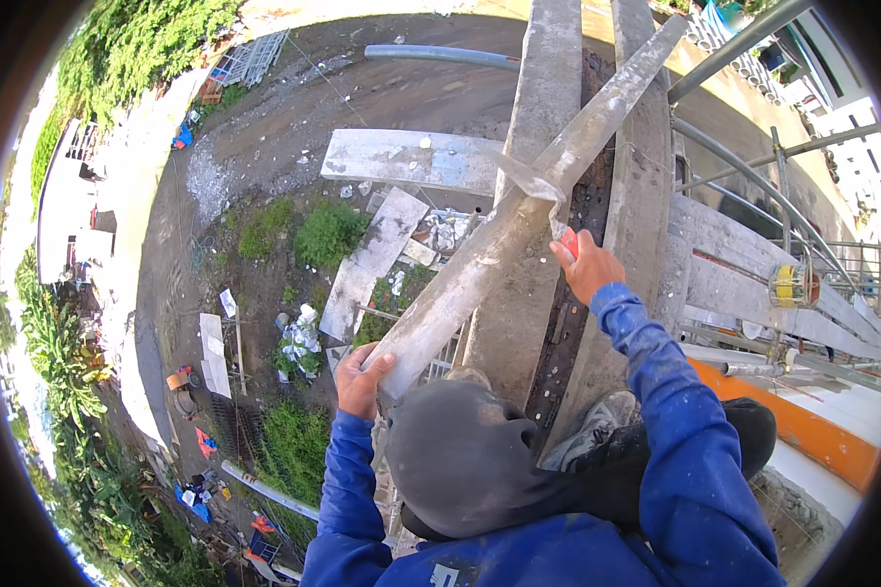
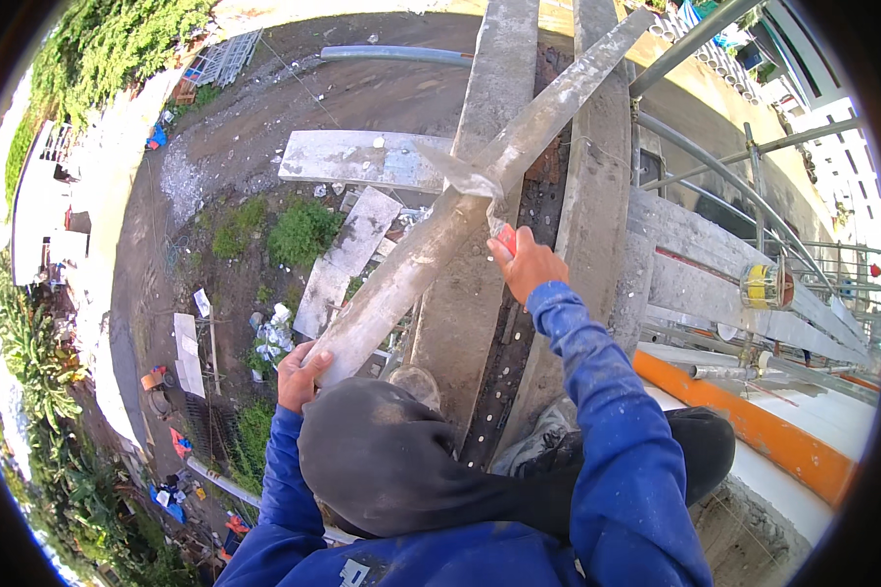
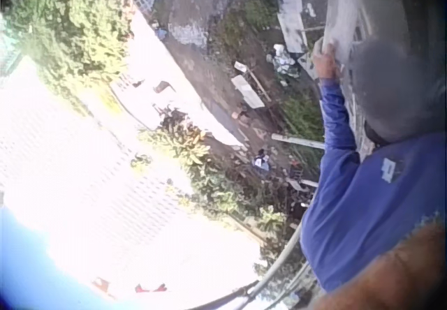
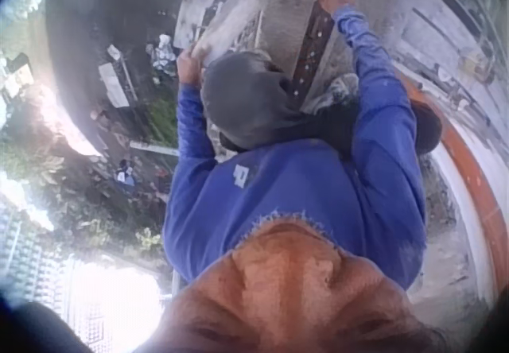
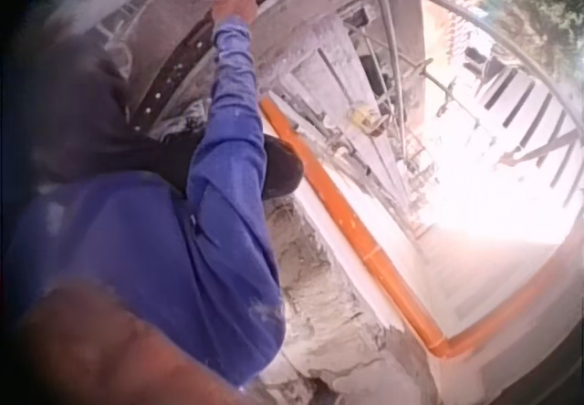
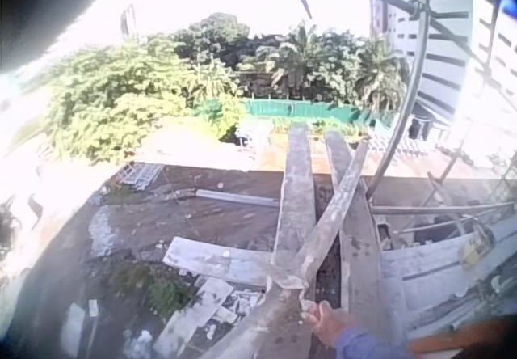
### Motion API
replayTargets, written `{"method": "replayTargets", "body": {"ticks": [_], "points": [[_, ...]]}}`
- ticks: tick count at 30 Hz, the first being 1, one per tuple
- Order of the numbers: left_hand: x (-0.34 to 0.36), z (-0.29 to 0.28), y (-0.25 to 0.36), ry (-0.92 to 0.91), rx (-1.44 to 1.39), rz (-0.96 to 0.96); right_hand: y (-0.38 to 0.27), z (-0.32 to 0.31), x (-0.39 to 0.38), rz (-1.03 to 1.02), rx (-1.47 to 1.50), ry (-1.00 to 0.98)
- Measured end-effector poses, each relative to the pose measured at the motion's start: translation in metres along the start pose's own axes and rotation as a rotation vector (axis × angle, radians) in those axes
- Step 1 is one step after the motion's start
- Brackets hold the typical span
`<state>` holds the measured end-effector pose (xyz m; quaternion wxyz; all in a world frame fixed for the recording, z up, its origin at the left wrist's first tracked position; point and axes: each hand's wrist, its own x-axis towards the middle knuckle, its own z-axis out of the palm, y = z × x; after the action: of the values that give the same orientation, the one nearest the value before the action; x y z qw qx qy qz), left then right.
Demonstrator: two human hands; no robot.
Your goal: The person uses a trowel to smooth wet concrete on a construction beam. They repeatedly scrape and level the surface along the beam's length, working from a high vantage point on scaffolding.
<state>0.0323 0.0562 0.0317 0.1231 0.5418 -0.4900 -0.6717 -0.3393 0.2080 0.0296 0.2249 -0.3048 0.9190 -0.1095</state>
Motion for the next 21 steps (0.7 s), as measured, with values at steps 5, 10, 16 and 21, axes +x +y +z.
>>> {"method": "replayTargets", "body": {"ticks": [5, 10, 16, 21], "points": [[-0.014, -0.003, -0.005, 0.046, -0.09, -0.031, -0.012, 0.01, -0.035, -0.072, -0.031, -0.096], [-0.011, -0.004, 0.0, 0.027, -0.07, -0.044, 0.017, 0.017, -0.032, -0.148, -0.086, -0.118], [-0.023, 0.0, -0.014, 0.009, -0.033, -0.025, 0.073, -0.032, 0.118, 0.187, 0.047, 0.191], [-0.037, -0.103, -0.104, 0.032, -0.077, -0.22, 0.07, 0.011, 0.036, 0.151, 0.425, 0.227]]}}
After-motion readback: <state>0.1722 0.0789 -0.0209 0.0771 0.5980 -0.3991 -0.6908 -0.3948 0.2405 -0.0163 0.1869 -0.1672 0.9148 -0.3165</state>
